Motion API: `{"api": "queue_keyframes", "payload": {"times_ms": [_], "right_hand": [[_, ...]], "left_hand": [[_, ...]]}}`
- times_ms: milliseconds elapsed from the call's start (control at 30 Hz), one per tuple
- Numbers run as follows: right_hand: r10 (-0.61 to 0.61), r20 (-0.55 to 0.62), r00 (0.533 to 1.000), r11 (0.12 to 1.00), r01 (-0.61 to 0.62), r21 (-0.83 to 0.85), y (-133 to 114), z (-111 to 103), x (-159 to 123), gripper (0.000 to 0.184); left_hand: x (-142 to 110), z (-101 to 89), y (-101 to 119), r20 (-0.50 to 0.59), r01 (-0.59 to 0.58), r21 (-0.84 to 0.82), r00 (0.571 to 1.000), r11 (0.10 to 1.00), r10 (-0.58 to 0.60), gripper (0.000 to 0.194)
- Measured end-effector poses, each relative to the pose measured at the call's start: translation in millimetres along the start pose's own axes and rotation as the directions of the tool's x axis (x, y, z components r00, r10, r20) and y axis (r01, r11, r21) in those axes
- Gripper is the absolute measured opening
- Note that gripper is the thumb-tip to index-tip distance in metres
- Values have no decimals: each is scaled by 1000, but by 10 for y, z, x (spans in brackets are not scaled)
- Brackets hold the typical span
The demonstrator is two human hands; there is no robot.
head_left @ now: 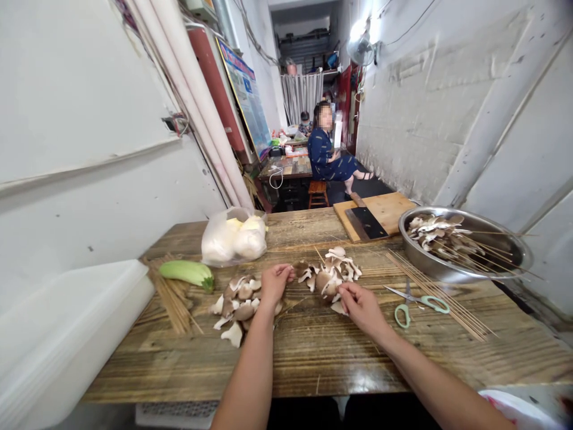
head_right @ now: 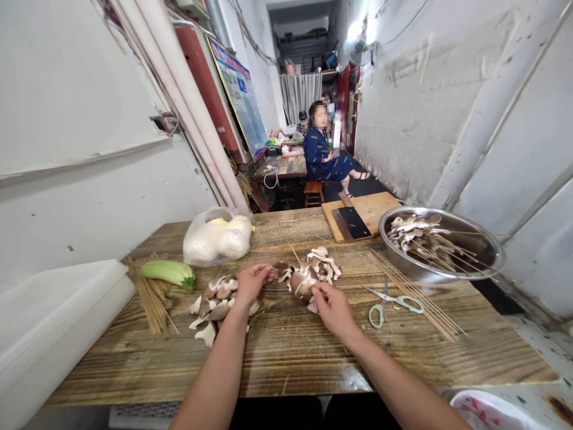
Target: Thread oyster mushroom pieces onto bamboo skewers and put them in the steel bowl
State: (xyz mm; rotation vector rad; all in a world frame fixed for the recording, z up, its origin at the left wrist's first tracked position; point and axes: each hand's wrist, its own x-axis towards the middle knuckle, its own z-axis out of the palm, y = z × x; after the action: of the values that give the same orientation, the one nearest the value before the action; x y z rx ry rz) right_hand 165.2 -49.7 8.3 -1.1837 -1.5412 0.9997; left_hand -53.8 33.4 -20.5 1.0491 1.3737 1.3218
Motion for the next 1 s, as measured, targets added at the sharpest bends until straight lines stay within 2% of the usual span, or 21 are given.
{"api": "queue_keyframes", "payload": {"times_ms": [167,267,367,433,533,633,700,767,833,867,933,1000], "right_hand": [[29,90,996,999,-27,-24,26,21,-19,33],[39,108,993,999,-37,-24,28,27,-32,33],[43,108,993,999,-41,-24,39,30,-33,32],[42,116,992,999,-38,-36,53,34,-30,31],[47,137,989,998,-41,-48,64,43,-27,29],[51,148,988,998,-44,-50,60,49,-29,30],[54,155,986,998,-47,-49,57,50,-29,30],[54,160,986,998,-46,-50,60,48,-29,30],[50,157,986,998,-42,-55,67,46,-28,29],[48,155,987,998,-39,-57,70,45,-28,29],[45,148,988,998,-37,-57,73,43,-28,30],[46,146,988,998,-38,-57,70,42,-28,31]], "left_hand": [[-67,19,61,3,66,-183,998,981,-66,30],[-97,-19,142,4,68,-220,998,973,-69,31],[-123,-138,224,51,46,-101,998,994,-41,33],[-151,-243,282,134,18,25,991,1000,-22,33],[-193,-376,355,279,-42,197,960,979,-15,29],[-182,-428,366,391,-115,382,919,917,-47,20],[-135,-422,338,357,-191,487,934,852,5,16],[-87,-403,307,202,-256,598,965,759,167,23],[-74,-384,289,28,-232,748,947,622,319,27],[-87,-374,285,-24,-179,824,937,538,348,28],[-146,-346,278,-62,-59,932,947,357,316,39],[-218,-294,261,-43,-10,976,971,220,236,48]]}}
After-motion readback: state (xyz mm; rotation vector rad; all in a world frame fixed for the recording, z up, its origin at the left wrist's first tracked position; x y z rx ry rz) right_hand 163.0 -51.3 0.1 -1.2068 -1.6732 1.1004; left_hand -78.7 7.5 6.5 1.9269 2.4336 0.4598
